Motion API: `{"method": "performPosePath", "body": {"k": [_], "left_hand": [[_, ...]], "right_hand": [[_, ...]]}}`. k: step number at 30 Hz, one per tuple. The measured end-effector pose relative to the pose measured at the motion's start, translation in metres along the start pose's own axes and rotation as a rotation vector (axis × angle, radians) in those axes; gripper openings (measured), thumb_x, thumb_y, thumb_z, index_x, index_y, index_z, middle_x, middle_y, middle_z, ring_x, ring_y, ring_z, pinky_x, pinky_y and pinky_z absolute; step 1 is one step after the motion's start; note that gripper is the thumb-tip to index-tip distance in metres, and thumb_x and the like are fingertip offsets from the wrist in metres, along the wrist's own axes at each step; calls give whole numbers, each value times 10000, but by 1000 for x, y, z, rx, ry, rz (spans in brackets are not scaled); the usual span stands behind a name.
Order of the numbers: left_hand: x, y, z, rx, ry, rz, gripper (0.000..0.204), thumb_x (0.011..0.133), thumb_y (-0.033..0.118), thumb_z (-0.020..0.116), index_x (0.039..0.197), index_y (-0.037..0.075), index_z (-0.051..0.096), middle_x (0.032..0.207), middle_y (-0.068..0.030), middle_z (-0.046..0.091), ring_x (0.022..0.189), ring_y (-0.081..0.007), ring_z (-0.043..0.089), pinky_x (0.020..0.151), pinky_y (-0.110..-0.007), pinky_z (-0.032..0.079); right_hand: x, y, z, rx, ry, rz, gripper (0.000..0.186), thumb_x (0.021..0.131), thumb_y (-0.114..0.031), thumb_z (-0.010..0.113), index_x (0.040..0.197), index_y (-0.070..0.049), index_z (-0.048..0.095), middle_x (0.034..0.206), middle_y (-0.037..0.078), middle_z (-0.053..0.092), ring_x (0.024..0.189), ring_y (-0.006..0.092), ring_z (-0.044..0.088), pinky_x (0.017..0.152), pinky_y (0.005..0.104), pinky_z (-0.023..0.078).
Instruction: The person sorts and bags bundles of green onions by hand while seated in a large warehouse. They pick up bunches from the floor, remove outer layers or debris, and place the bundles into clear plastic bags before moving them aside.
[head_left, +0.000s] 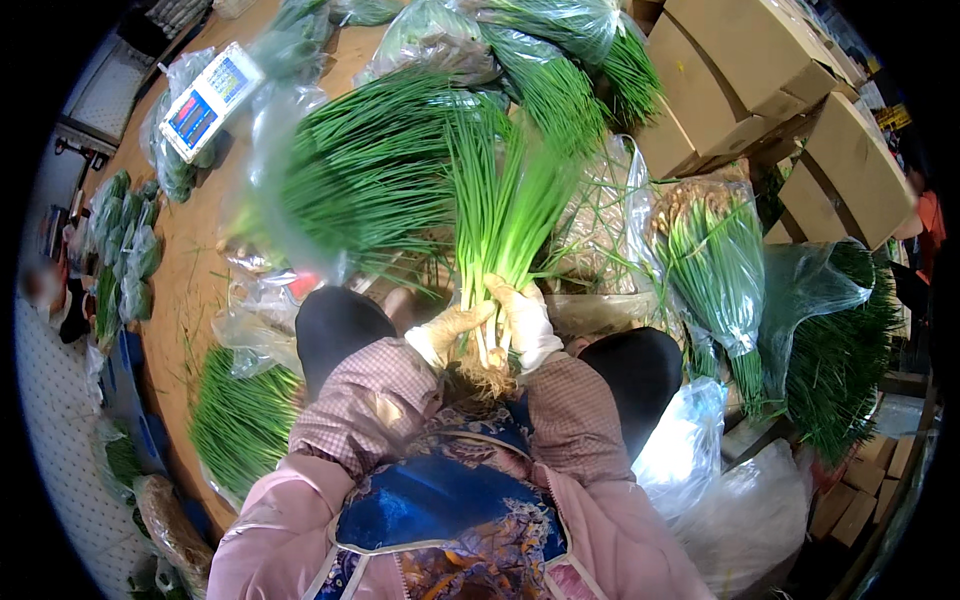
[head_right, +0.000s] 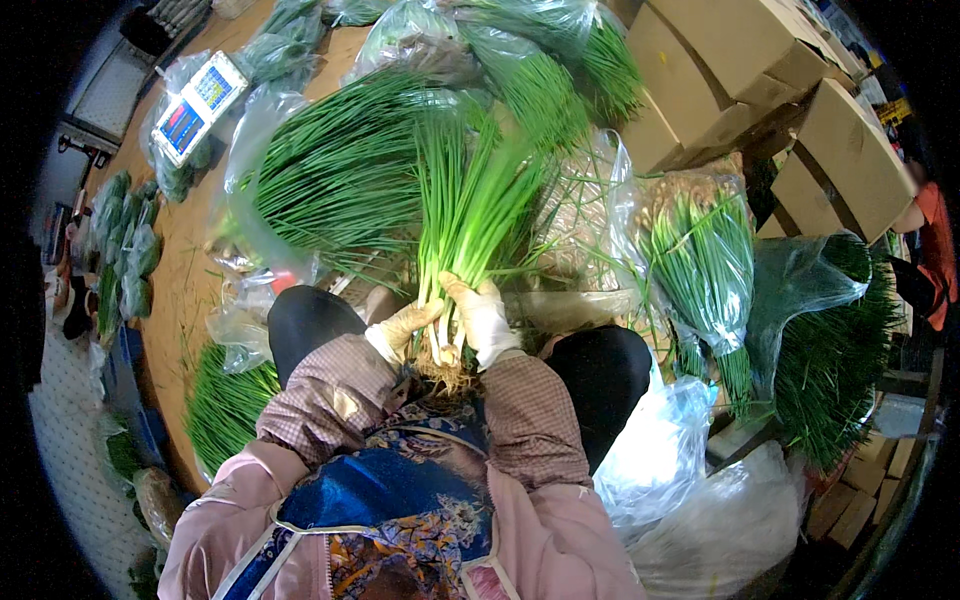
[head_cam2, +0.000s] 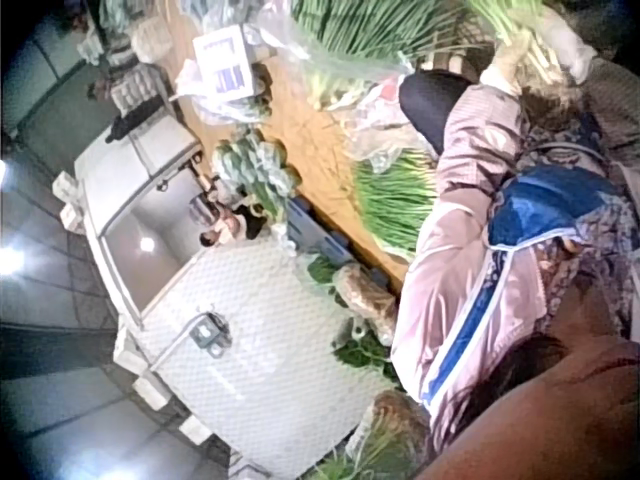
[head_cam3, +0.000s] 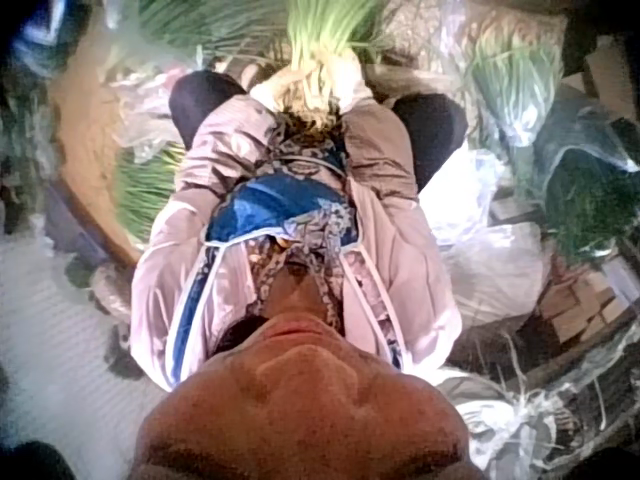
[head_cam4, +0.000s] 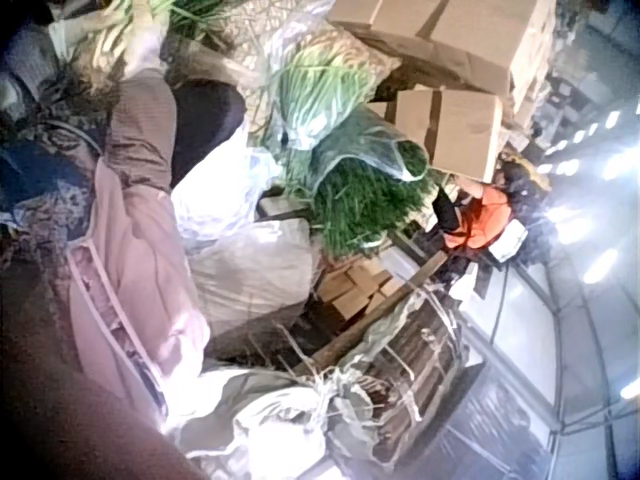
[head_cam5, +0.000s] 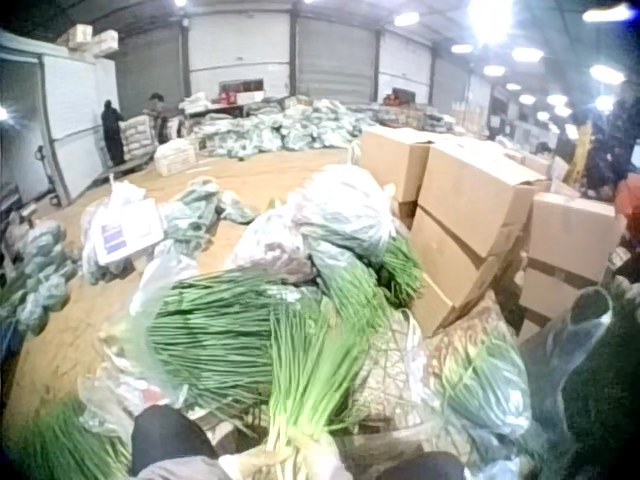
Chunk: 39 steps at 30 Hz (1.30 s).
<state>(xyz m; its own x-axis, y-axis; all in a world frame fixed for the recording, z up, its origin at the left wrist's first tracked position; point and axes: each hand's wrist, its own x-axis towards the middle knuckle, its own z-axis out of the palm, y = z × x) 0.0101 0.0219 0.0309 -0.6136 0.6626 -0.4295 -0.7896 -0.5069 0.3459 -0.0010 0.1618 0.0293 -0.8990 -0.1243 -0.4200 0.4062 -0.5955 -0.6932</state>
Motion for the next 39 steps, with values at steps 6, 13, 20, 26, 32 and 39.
{"method": "performPosePath", "body": {"k": [6, 13, 20, 26, 32, 39], "left_hand": [[-1, 2, 0, 182, -64, -27, 218, 800, 75, 632, 967, 122, 499, 805, -81, 605, 682, -245, 635, 513, -386, 562], [0, 3, 2, 48, 127, -154, 397, 788, 83, 633, 1156, 75, 483, 865, -111, 617, 674, -267, 629, 559, -397, 562], [2, 0, 9, 123, 45, -20, 431, 757, 38, 620, 1162, 33, 472, 889, -129, 617, 710, -271, 641, 570, -401, 571], [6, 7, 12, 126, 127, 112, 470, 744, 70, 635, 1172, -12, 457, 882, -160, 616, 740, -268, 639, 587, -416, 578], [2, 10, 9, 133, 153, 120, 505, 738, 75, 624, 1198, -21, 441, 914, -166, 611, 764, -259, 634, 599, -397, 581], [-2, 12, 6, 155, 73, 109, 550, 755, 81, 615, 1252, -27, 405, 987, -167, 606, 837, -244, 624, 582, -360, 564]], "right_hand": [[-3, 5, 0, -1111, 161, -194, 409, 834, -378, 585, 1023, -16, 577, 933, 192, 621, 869, 321, 599, 737, 393, 461], [-2, -10, -6, -1127, 170, -159, 457, 855, -449, 526, 1005, -21, 584, 906, 205, 619, 877, 355, 584, 745, 417, 451], [6, 4, -18, -1375, 305, -590, 395, 883, -405, 502, 773, -33, 574, 656, 149, 574, 594, 294, 564, 553, 399, 442], [5, 9, -34, -793, 288, -388, 352, 841, -355, 604, 735, -20, 587, 551, 87, 546, 485, 182, 534, 473, 344, 411], [-3, -4, -31, -999, 113, -483, 277, 792, -293, 661, 769, -23, 601, 634, 124, 595, 546, 273, 563, 536, 359, 434], [4, -23, -23, -1120, 160, -398, 249, 892, -239, 541, 744, -40, 566, 595, 44, 561, 543, 116, 538, 514, 269, 447]]}}
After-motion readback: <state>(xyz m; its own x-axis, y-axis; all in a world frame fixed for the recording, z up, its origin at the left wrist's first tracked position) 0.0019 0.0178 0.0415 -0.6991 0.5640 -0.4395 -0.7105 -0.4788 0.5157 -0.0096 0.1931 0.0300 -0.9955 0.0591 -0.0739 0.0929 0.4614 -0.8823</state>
